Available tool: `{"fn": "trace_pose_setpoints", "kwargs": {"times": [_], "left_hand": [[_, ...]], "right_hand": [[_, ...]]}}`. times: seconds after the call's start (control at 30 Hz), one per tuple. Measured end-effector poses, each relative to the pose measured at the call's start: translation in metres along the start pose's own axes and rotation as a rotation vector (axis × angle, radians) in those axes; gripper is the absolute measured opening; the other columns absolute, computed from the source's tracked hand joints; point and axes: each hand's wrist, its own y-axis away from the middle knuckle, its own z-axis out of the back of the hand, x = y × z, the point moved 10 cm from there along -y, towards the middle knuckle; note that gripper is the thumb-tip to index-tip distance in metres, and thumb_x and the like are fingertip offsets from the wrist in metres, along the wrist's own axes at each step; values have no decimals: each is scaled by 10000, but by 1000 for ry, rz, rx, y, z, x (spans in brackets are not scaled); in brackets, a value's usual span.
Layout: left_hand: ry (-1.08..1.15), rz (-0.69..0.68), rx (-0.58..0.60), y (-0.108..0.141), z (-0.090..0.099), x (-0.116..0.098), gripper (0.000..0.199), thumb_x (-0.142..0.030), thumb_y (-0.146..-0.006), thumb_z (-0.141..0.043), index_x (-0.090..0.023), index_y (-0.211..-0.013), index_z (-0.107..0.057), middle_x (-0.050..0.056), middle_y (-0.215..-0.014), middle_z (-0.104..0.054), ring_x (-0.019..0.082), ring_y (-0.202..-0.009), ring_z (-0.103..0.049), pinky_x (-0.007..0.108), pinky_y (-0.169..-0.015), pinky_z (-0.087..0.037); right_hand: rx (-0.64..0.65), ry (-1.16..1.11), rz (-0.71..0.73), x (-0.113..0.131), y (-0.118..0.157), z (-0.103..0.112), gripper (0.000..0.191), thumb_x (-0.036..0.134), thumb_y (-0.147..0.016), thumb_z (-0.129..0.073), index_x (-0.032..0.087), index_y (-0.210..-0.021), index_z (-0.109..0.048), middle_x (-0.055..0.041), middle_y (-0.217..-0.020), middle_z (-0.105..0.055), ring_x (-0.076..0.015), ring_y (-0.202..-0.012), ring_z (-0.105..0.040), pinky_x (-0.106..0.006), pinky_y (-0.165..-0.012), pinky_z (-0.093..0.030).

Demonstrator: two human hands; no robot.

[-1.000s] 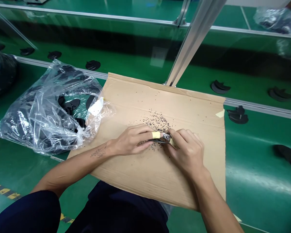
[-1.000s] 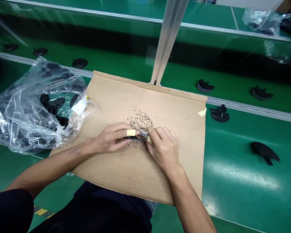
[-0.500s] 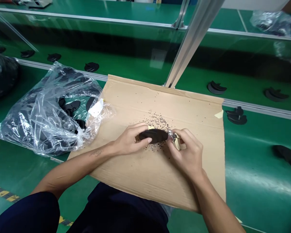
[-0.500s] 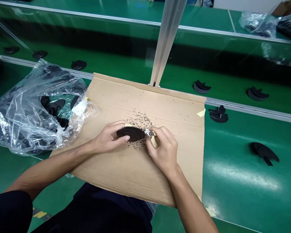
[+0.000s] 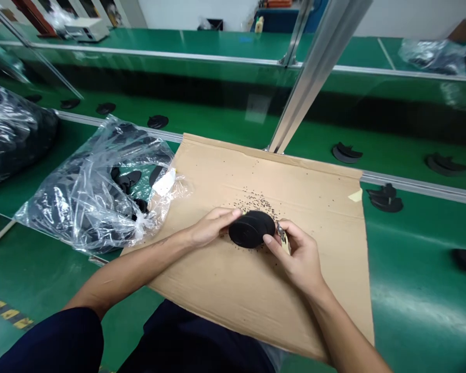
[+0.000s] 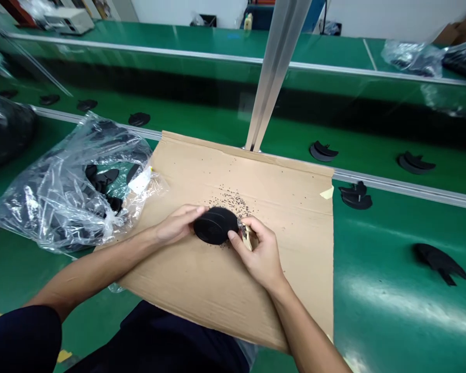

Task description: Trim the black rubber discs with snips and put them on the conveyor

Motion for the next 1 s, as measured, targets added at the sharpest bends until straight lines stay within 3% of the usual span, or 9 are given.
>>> {"fn": "trace_pose_setpoints", "kwargs": {"times": [0.1, 0.23, 0.37, 0.47, 0.57, 0.63, 0.7, 0.83, 1.0], "left_hand": [[-77, 42, 96, -4, -9, 6, 696, -770, -739, -697, -96, -910, -715, 96, -882, -729, 176, -795, -665, 274, -737, -520], [-231, -22, 180, -2, -14, -13, 706, -785, -755, -659, -90, -872, -692, 109, -833, -702, 165, -729, -632, 274, -688, -509], [-410, -124, 148, 13, -2, -66, 440, -538, -867, -720, -112, -976, -732, 103, -914, -711, 173, -822, -637, 283, -770, -513], [-734, -296, 115, 9, 13, -120, 245, -380, -928, -681, -160, -1006, -756, 81, -939, -723, 169, -853, -639, 288, -827, -503], [-1217, -457, 12, -29, 35, -160, 192, -334, -943, -644, -186, -957, -765, 68, -932, -743, 181, -865, -662, 294, -832, -510], [-1444, -429, -176, -71, 62, -176, 139, -280, -928, -648, -205, -935, -764, 55, -991, -760, 192, -934, -679, 300, -877, -516], [-1498, -422, -257, -111, 80, -184, 148, -221, -931, -618, -187, -958, -759, 78, -1050, -762, 223, -1004, -678, 336, -935, -513], [-1542, -379, -359, -163, 106, -180, 154, -220, -957, -591, -164, -920, -730, 92, -1024, -748, 227, -1010, -678, 369, -960, -526], [-1582, -356, -390, -169, 113, -163, 290, -395, -1001, -567, -139, -904, -662, 42, -875, -688, 151, -792, -656, 309, -765, -553]], "right_hand": [[20, 3, -4, 1, 0, 0, 317, 511, -888, -683, 218, -797, -603, 16, -695, -532, -148, -637, -493, -266, -621, -430], [-33, 3, -14, -3, -3, 9, 321, 532, -868, -687, 224, -801, -628, 9, -694, -567, -160, -638, -523, -272, -626, -459], [-162, 47, -14, -6, -5, 30, 312, 528, -861, -679, 223, -810, -638, -12, -727, -618, -179, -668, -571, -283, -643, -486], [-190, 109, 24, -5, -4, 34, 285, 501, -876, -655, 219, -835, -633, -19, -732, -624, -181, -662, -576, -288, -624, -477], [-179, 214, 106, -1, 0, 28, 229, 442, -907, -615, 219, -858, -627, -20, -736, -622, -174, -644, -559, -291, -603, -451], [-166, 277, 170, 4, 3, 22, 177, 386, -924, -591, 220, -869, -622, -26, -754, -631, -175, -655, -555, -295, -612, -445], [-158, 330, 232, 9, 6, 17, 132, 331, -933, -571, 223, -868, -611, -31, -766, -634, -181, -685, -560, -300, -630, -446], [-156, 415, 317, 14, 11, 11, 77, 221, -927, -541, 223, -862, -582, -32, -785, -632, -184, -713, -563, -300, -652, -438], [-150, 552, 353, 10, 18, 4, 108, 112, -859, -542, 216, -879, -561, -31, -813, -626, -183, -738, -549, -308, -694, -416]]}}
